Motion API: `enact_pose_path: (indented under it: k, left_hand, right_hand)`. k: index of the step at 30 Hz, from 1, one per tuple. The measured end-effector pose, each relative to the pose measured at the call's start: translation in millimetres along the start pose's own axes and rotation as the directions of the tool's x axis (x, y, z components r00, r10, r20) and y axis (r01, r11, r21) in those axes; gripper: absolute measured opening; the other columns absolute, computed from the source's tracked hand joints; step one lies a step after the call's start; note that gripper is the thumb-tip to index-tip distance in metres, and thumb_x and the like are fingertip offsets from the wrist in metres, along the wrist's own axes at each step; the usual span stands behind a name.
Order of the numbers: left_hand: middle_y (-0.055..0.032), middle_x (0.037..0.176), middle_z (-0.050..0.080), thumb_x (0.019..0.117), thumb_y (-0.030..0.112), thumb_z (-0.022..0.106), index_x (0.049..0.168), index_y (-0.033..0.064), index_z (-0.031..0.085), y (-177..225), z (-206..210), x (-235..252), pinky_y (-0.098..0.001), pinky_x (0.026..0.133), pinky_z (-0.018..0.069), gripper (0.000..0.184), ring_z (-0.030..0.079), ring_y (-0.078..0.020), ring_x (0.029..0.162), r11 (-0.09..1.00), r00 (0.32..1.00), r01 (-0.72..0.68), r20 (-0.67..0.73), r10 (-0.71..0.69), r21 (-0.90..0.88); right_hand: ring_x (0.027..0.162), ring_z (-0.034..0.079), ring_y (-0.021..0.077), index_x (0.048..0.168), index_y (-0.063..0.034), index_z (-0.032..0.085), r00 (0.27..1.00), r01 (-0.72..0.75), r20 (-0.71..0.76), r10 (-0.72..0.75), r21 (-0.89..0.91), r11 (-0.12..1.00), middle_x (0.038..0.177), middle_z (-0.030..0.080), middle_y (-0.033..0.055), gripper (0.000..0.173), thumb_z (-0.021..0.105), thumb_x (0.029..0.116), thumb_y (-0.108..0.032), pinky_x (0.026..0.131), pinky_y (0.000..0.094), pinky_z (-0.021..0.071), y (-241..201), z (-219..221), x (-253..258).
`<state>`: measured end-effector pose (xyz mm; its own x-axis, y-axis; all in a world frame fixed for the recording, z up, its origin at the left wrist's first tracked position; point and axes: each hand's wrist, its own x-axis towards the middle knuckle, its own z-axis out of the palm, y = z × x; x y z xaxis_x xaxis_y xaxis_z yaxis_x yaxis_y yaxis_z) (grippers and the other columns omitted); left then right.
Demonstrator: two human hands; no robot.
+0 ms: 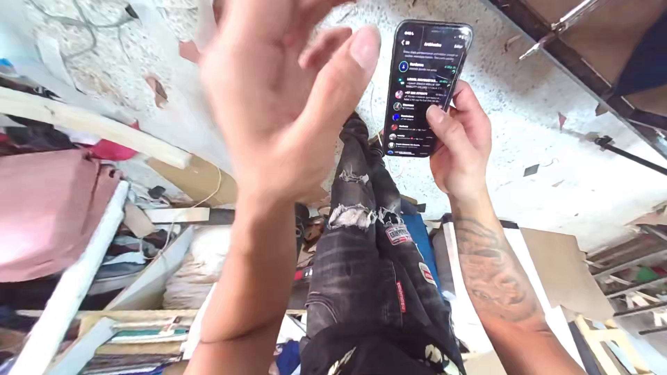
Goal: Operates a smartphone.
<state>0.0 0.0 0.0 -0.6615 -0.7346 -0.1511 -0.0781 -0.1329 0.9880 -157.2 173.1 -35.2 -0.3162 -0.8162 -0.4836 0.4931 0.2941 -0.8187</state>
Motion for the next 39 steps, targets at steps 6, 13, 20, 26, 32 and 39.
enact_pose_path:
  k: [6, 13, 20, 26, 32, 39]
  left_hand:
    - [-0.0197, 0.133, 0.063, 0.1081, 0.009, 0.037, 0.147, -0.0078, 0.043, -50.5, 26.6, 2.5, -0.0477, 0.097, 0.0607, 0.042, 0.068, -0.0287, 0.115, 0.927, 0.973, 0.223, 0.13, -0.192, -0.302]
    - [-0.0206, 0.128, 0.067, 0.1054, 0.001, 0.045, 0.148, -0.0111, 0.039, -54.8, 33.8, -1.5, -0.0443, 0.093, 0.0633, 0.045, 0.072, -0.028, 0.109, 0.94, 0.981, 0.177, 0.135, -0.143, -0.29]
    - [-0.0195, 0.125, 0.068, 0.1035, -0.003, 0.042, 0.147, -0.0122, 0.04, -54.3, 30.2, -2.0, -0.0421, 0.091, 0.0635, 0.044, 0.073, -0.025, 0.105, 0.938, 0.984, 0.156, 0.132, -0.12, -0.309]
    - [-0.0208, 0.123, 0.069, 0.1019, -0.004, 0.042, 0.147, -0.0142, 0.038, -57.5, 28.4, -4.4, -0.0438, 0.093, 0.0629, 0.047, 0.073, -0.0271, 0.107, 0.934, 0.985, 0.143, 0.14, -0.102, -0.327]
    - [-0.0183, 0.118, 0.072, 0.1029, -0.003, 0.049, 0.146, -0.0134, 0.04, -57.6, 29.8, -5.2, -0.0397, 0.088, 0.0643, 0.045, 0.074, -0.0238, 0.1, 0.948, 0.988, 0.138, 0.107, -0.111, -0.286]
    - [-0.016, 0.111, 0.072, 0.1084, 0.006, 0.04, 0.144, -0.0117, 0.045, -57.7, 29.9, -5.7, -0.0409, 0.083, 0.0653, 0.04, 0.075, -0.0229, 0.094, 0.948, 0.989, 0.142, 0.069, -0.127, -0.286]
  right_hand:
    - [0.101, 0.072, 0.0239, 0.14, 0.0009, 0.041, 0.998, 0.046, 0.045, -0.045, -0.026, 0.999, 0.117, 0.066, 0.0156, 0.037, 0.043, 0.1048, -0.011, 0.082, 0.0431, 0.0643, -2.0, 3.1, 0.2]
    - [0.1, 0.072, 0.0223, 0.139, 0.0017, 0.04, 0.997, 0.063, 0.058, -0.06, -0.049, 0.997, 0.116, 0.066, 0.0147, 0.037, 0.046, 0.1037, -0.007, 0.082, 0.0406, 0.0644, -5.0, 3.9, -1.7]
    - [0.099, 0.072, 0.0224, 0.139, 0.0024, 0.039, 0.995, 0.075, 0.074, -0.071, -0.049, 0.996, 0.115, 0.066, 0.0153, 0.038, 0.047, 0.1022, -0.005, 0.08, 0.0398, 0.0646, -6.5, 5.8, -2.4]
    - [0.1, 0.072, 0.0224, 0.139, 0.0027, 0.039, 0.995, 0.071, 0.078, -0.067, -0.051, 0.996, 0.115, 0.066, 0.0154, 0.038, 0.047, 0.1021, -0.004, 0.08, 0.0396, 0.0648, -4.9, 6.1, -2.6]
    - [0.099, 0.072, 0.0219, 0.139, 0.0029, 0.039, 0.995, 0.07, 0.077, -0.066, -0.054, 0.996, 0.115, 0.066, 0.0152, 0.039, 0.047, 0.102, -0.004, 0.079, 0.0381, 0.0647, -3.6, 7.3, -2.6]
    - [0.1, 0.072, 0.0218, 0.14, 0.002, 0.038, 0.994, 0.07, 0.093, -0.065, -0.055, 0.996, 0.115, 0.066, 0.0146, 0.04, 0.048, 0.1018, -0.005, 0.08, 0.0391, 0.0646, -3.2, 7.8, -1.6]
